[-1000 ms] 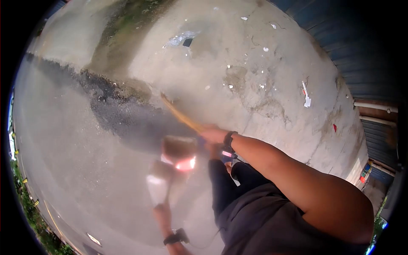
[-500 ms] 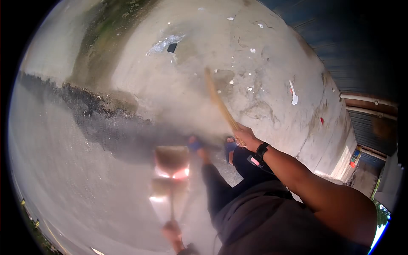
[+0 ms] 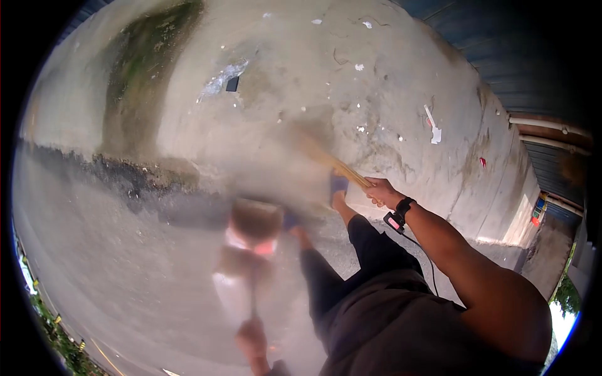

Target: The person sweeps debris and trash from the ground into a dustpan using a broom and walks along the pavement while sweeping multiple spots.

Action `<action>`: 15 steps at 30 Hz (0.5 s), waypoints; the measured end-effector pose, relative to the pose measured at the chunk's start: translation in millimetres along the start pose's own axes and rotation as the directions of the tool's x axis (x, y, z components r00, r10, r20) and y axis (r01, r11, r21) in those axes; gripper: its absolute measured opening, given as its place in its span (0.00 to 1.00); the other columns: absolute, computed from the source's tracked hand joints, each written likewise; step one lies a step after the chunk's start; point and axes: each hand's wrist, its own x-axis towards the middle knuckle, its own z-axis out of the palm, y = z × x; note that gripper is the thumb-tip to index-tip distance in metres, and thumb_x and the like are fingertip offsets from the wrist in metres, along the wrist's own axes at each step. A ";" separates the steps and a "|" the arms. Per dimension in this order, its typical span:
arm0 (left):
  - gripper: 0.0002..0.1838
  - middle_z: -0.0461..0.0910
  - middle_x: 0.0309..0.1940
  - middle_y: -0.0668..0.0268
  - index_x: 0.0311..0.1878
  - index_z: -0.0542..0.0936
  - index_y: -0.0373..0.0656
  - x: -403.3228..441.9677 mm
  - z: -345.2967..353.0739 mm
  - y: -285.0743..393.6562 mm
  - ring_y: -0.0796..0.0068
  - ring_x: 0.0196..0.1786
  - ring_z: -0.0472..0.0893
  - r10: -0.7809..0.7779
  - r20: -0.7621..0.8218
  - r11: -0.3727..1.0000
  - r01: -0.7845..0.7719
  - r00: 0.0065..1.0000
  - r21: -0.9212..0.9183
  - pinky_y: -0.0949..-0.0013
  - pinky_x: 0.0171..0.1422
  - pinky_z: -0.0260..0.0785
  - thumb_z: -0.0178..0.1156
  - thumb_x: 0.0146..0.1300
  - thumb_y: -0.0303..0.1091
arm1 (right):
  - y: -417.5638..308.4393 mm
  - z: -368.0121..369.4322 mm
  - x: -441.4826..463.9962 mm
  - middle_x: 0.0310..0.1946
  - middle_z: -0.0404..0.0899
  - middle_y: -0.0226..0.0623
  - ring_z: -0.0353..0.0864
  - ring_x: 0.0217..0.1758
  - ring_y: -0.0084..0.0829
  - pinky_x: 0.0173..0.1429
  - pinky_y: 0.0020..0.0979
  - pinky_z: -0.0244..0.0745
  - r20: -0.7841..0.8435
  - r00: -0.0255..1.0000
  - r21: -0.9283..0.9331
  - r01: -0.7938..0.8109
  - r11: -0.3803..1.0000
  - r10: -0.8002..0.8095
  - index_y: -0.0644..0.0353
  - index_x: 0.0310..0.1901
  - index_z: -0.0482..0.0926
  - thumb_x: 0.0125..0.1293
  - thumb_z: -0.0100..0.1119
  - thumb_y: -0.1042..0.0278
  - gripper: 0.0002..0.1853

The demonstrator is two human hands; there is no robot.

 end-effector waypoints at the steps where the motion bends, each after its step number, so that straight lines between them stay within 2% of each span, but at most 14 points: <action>1: 0.23 0.71 0.15 0.49 0.22 0.72 0.31 11.1 0.2 18.7 0.61 0.17 0.70 0.023 -0.011 1.000 -0.023 1.000 -0.017 0.55 0.25 0.63 0.64 0.67 0.40 | -7.7 -12.9 -7.8 0.25 0.71 0.24 0.67 0.19 0.17 0.19 0.24 0.59 -0.012 1.000 0.016 -0.015 1.000 0.015 0.50 0.56 0.82 0.70 0.62 0.64 0.15; 4: 0.24 0.71 0.15 0.49 0.22 0.73 0.31 47.9 5.6 64.4 0.58 0.17 0.70 0.025 0.025 1.000 -0.025 0.999 -0.003 0.55 0.26 0.64 0.64 0.67 0.41 | -17.8 -47.4 -32.8 0.26 0.72 0.24 0.69 0.20 0.17 0.21 0.23 0.62 -0.042 0.998 0.065 -0.048 0.997 0.051 0.48 0.63 0.79 0.70 0.62 0.64 0.20; 5: 0.23 0.73 0.16 0.47 0.22 0.74 0.31 59.4 4.4 82.1 0.51 0.18 0.72 -0.008 0.052 1.000 0.009 0.999 -0.002 0.54 0.27 0.65 0.65 0.66 0.41 | -18.9 -58.2 -38.8 0.27 0.72 0.24 0.69 0.21 0.17 0.21 0.23 0.62 -0.048 0.997 0.083 -0.054 0.995 0.058 0.47 0.65 0.78 0.70 0.62 0.64 0.22; 8: 0.23 0.74 0.17 0.47 0.22 0.75 0.32 96.9 11.1 114.1 0.45 0.20 0.75 0.172 0.045 0.983 -0.175 0.984 0.060 0.54 0.27 0.67 0.67 0.65 0.41 | 1.4 -74.4 -63.2 0.27 0.73 0.25 0.70 0.20 0.17 0.21 0.23 0.63 -0.047 0.998 0.135 -0.044 0.990 0.050 0.46 0.69 0.76 0.69 0.63 0.64 0.26; 9: 0.22 0.75 0.17 0.48 0.23 0.75 0.33 107.7 11.1 124.6 0.45 0.21 0.77 0.178 0.061 0.983 -0.180 0.982 0.032 0.54 0.27 0.68 0.68 0.65 0.41 | 14.0 -78.7 -67.7 0.27 0.74 0.25 0.69 0.19 0.17 0.21 0.23 0.62 -0.058 0.997 0.184 -0.036 0.982 0.047 0.45 0.71 0.75 0.68 0.64 0.65 0.28; 12: 0.21 0.76 0.17 0.49 0.23 0.75 0.34 134.5 20.5 164.3 0.45 0.21 0.77 0.223 0.043 0.963 -0.227 0.974 0.146 0.53 0.27 0.68 0.68 0.65 0.41 | 45.7 -94.2 -84.6 0.26 0.73 0.25 0.68 0.17 0.17 0.19 0.24 0.62 -0.236 0.970 0.211 -0.006 0.977 0.057 0.43 0.71 0.75 0.68 0.64 0.65 0.28; 13: 0.21 0.76 0.17 0.50 0.24 0.75 0.35 143.2 25.0 174.4 0.45 0.21 0.77 0.252 0.053 0.942 -0.258 0.966 0.216 0.54 0.27 0.68 0.67 0.66 0.41 | 55.4 -103.1 -87.0 0.25 0.73 0.24 0.68 0.17 0.17 0.18 0.24 0.62 -0.313 0.940 0.288 -0.043 0.957 0.137 0.42 0.70 0.76 0.68 0.64 0.65 0.27; 15: 0.21 0.76 0.17 0.51 0.24 0.75 0.35 156.1 34.6 192.8 0.46 0.21 0.77 0.266 0.068 0.932 -0.275 0.962 0.238 0.53 0.27 0.68 0.67 0.66 0.41 | 84.8 -130.1 -81.4 0.27 0.74 0.25 0.69 0.18 0.17 0.19 0.24 0.63 -0.433 0.885 0.327 -0.024 0.945 0.173 0.38 0.72 0.73 0.69 0.65 0.62 0.30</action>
